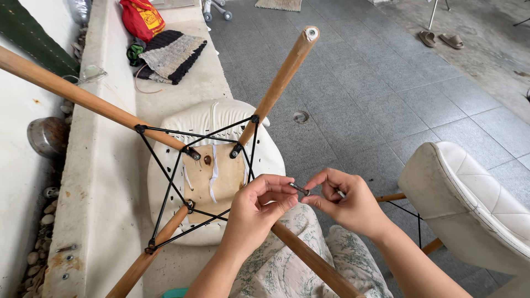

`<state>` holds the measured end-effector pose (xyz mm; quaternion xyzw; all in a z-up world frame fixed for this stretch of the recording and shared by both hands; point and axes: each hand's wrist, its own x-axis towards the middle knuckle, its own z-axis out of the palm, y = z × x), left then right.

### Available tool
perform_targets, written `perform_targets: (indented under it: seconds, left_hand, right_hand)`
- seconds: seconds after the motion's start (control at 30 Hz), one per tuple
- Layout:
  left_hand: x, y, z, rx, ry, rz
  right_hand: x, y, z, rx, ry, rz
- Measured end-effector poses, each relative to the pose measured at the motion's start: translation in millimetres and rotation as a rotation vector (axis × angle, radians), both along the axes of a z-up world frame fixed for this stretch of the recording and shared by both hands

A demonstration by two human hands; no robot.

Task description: The person assembles a wooden chair by threading white straps through the seat and securing the legs with metal fasteners. The person uses hands to manipulate the straps and fasteners, tightening connections between the legs and seat.

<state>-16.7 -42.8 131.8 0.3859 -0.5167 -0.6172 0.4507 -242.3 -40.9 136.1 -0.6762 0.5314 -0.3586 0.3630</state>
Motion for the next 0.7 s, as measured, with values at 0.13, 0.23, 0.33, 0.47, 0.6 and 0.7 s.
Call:
perform_targets:
  seconds: [0.13,0.23,0.33,0.47,0.6,0.7]
  left_hand:
    - [10,-1,6,-0.027,0.065,0.097]
    - [21,-3,7,-0.1,0.11,0.114]
    - [33,-1,12,-0.034,0.054,0.134]
    - [49,6,31,-0.064,-0.029,0.127]
    - [86,29,63,-0.144,-0.38,0.262]
    - [143,64,88,-0.074,-0.621,0.375]
  right_hand:
    - [24,-6,24,-0.098,-0.015,0.004]
    - [39,-10,25,-0.128,-0.074,0.022]
    - [53,-12,25,-0.156,-0.025,0.004]
    - [68,-17,27,-0.13,-0.019,0.061]
    - [85,-28,27,-0.024,-0.003,0.168]
    - [96,-41,20,0.11,0.061,0.33]
